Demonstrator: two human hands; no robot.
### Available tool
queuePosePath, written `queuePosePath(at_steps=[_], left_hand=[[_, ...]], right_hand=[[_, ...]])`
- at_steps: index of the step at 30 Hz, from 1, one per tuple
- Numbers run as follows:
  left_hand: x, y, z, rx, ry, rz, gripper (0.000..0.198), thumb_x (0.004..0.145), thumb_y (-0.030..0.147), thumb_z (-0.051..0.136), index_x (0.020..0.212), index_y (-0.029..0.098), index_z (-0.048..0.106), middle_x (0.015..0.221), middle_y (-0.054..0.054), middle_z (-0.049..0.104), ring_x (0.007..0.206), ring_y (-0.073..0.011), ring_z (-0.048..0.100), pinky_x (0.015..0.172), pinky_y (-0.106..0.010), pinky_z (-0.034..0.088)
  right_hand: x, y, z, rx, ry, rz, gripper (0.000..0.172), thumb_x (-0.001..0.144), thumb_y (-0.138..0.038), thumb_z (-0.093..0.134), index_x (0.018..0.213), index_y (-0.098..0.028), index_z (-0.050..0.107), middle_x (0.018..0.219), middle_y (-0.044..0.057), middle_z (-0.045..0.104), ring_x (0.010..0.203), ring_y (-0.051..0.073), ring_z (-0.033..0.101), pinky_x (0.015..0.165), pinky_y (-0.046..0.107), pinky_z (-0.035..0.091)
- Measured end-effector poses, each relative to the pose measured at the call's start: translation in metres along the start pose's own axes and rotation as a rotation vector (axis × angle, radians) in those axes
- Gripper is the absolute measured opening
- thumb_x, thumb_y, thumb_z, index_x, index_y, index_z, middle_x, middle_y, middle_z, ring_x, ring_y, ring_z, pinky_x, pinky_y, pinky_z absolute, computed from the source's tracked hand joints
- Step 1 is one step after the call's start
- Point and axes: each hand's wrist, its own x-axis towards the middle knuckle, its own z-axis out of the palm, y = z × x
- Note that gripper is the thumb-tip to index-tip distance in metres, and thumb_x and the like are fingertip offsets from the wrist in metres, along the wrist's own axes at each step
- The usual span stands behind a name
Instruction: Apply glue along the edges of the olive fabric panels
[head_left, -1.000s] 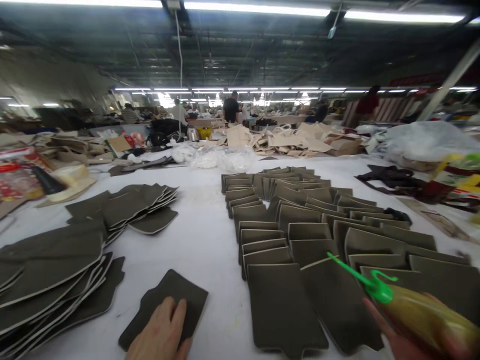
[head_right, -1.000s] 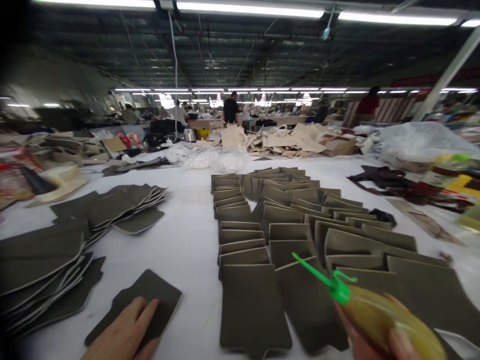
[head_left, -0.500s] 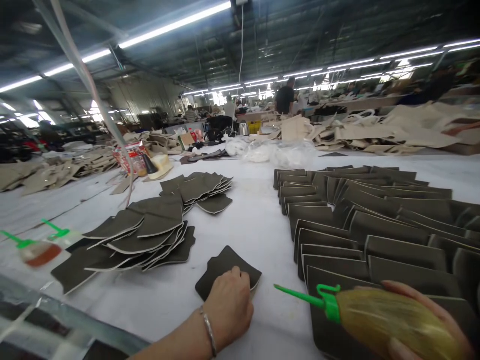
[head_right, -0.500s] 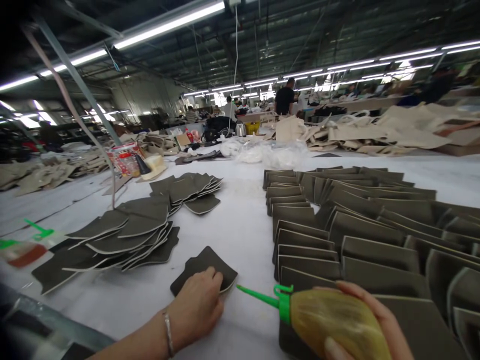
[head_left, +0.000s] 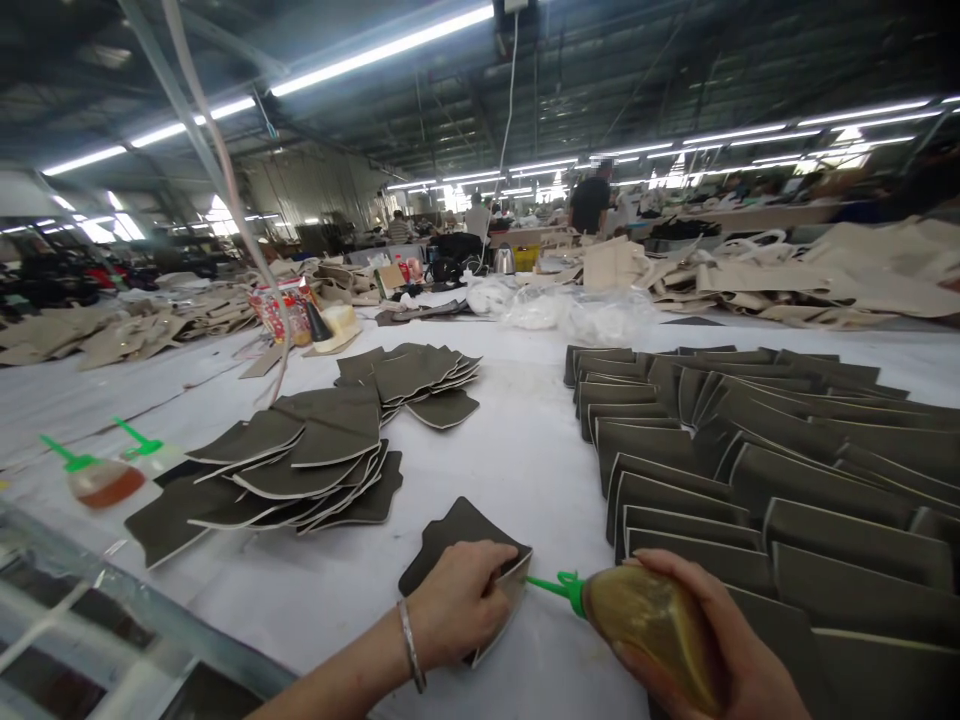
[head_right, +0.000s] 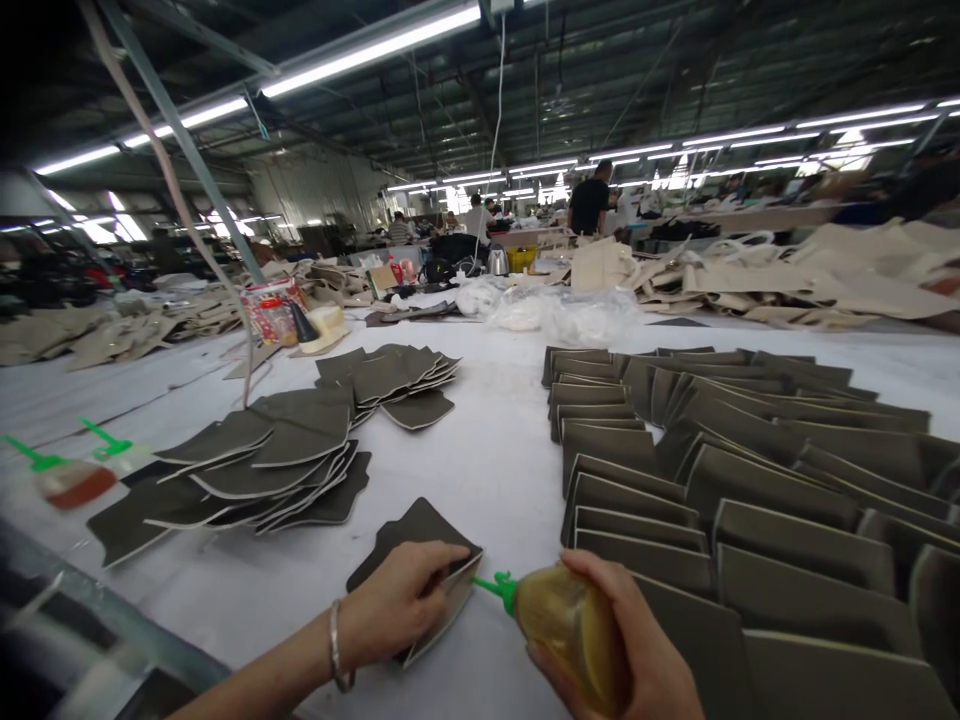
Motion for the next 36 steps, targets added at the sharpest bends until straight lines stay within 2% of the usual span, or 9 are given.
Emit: queuePosePath(at_steps=[4, 9, 15, 19, 22, 26, 29, 32, 36], left_hand=[[-0.001, 0.0, 0.003, 0.043, -0.009, -0.006, 0.045, 0.075, 0.009, 0.042, 0.115, 0.021, 0.06, 0.102, -0.004, 0.066, 0.093, -0.0203, 0.06, 0.082, -0.027, 0.043], [-0.002, 0.0, 0.008, 0.139, -0.018, -0.011, 0.033, 0.076, 0.011, 0.044, 0.103, 0.021, 0.06, 0.094, -0.005, 0.064, 0.09, -0.0215, 0.06, 0.08, -0.029, 0.044], [-0.002, -0.003, 0.01, 0.184, -0.006, 0.034, 0.027, 0.075, 0.011, 0.043, 0.096, 0.021, 0.058, 0.087, -0.004, 0.061, 0.082, -0.0216, 0.061, 0.073, -0.029, 0.045], [-0.004, -0.004, 0.01, 0.181, 0.003, 0.033, 0.029, 0.076, 0.011, 0.044, 0.098, 0.021, 0.058, 0.088, -0.004, 0.061, 0.084, -0.0216, 0.061, 0.074, -0.029, 0.045], [-0.005, -0.004, 0.01, 0.176, 0.001, 0.02, 0.032, 0.076, 0.011, 0.044, 0.103, 0.021, 0.058, 0.089, -0.004, 0.061, 0.085, -0.0217, 0.061, 0.074, -0.029, 0.045], [-0.006, -0.003, 0.01, 0.169, 0.008, 0.018, 0.036, 0.077, 0.011, 0.043, 0.108, 0.022, 0.059, 0.09, -0.004, 0.062, 0.085, -0.0219, 0.061, 0.074, -0.029, 0.045], [-0.006, -0.004, 0.01, 0.156, 0.019, 0.014, 0.038, 0.077, 0.011, 0.042, 0.11, 0.022, 0.059, 0.091, -0.004, 0.062, 0.086, -0.022, 0.061, 0.075, -0.029, 0.045], [-0.008, -0.005, 0.01, 0.147, 0.012, 0.003, 0.038, 0.078, 0.01, 0.043, 0.109, 0.023, 0.059, 0.091, -0.004, 0.062, 0.087, -0.0217, 0.061, 0.075, -0.029, 0.045], [-0.011, -0.005, 0.011, 0.127, 0.02, -0.01, 0.04, 0.08, 0.009, 0.041, 0.112, 0.023, 0.06, 0.093, -0.004, 0.063, 0.089, -0.0209, 0.061, 0.078, -0.029, 0.044]], right_hand=[[0.007, -0.005, 0.008, 0.018, -0.008, -0.066, 0.041, 0.086, -0.041, 0.064, 0.122, -0.031, 0.047, 0.114, 0.003, 0.056, 0.093, 0.02, 0.062, 0.081, 0.023, 0.05], [0.007, -0.006, 0.007, -0.029, -0.068, -0.138, 0.039, 0.087, -0.033, 0.06, 0.124, -0.032, 0.046, 0.116, 0.003, 0.054, 0.098, 0.02, 0.06, 0.085, 0.023, 0.048], [0.008, -0.002, 0.003, -0.065, -0.051, -0.077, 0.037, 0.089, -0.036, 0.057, 0.124, -0.031, 0.047, 0.117, 0.002, 0.056, 0.097, 0.02, 0.062, 0.085, 0.022, 0.048], [0.004, 0.006, 0.005, -0.049, -0.063, -0.078, 0.041, 0.087, -0.039, 0.061, 0.125, -0.031, 0.048, 0.116, 0.001, 0.059, 0.096, 0.02, 0.063, 0.083, 0.021, 0.049], [0.002, 0.01, 0.005, -0.045, -0.042, 0.003, 0.042, 0.085, -0.043, 0.064, 0.123, -0.032, 0.05, 0.115, 0.001, 0.061, 0.095, 0.019, 0.064, 0.081, 0.02, 0.05], [0.004, 0.007, 0.006, -0.067, 0.025, 0.008, 0.039, 0.086, -0.047, 0.063, 0.12, -0.032, 0.052, 0.111, -0.001, 0.063, 0.092, 0.017, 0.065, 0.08, 0.016, 0.049], [0.005, 0.002, 0.007, -0.034, 0.002, -0.037, 0.039, 0.085, -0.047, 0.065, 0.118, -0.032, 0.053, 0.106, -0.002, 0.066, 0.085, 0.016, 0.068, 0.074, 0.014, 0.05], [0.006, -0.001, 0.007, -0.014, 0.024, 0.008, 0.039, 0.084, -0.048, 0.065, 0.118, -0.032, 0.054, 0.103, -0.002, 0.067, 0.081, 0.015, 0.068, 0.07, 0.014, 0.051], [0.005, -0.002, 0.009, -0.031, 0.051, 0.061, 0.038, 0.085, -0.049, 0.064, 0.118, -0.032, 0.053, 0.104, -0.002, 0.066, 0.083, 0.015, 0.068, 0.074, 0.014, 0.05]])
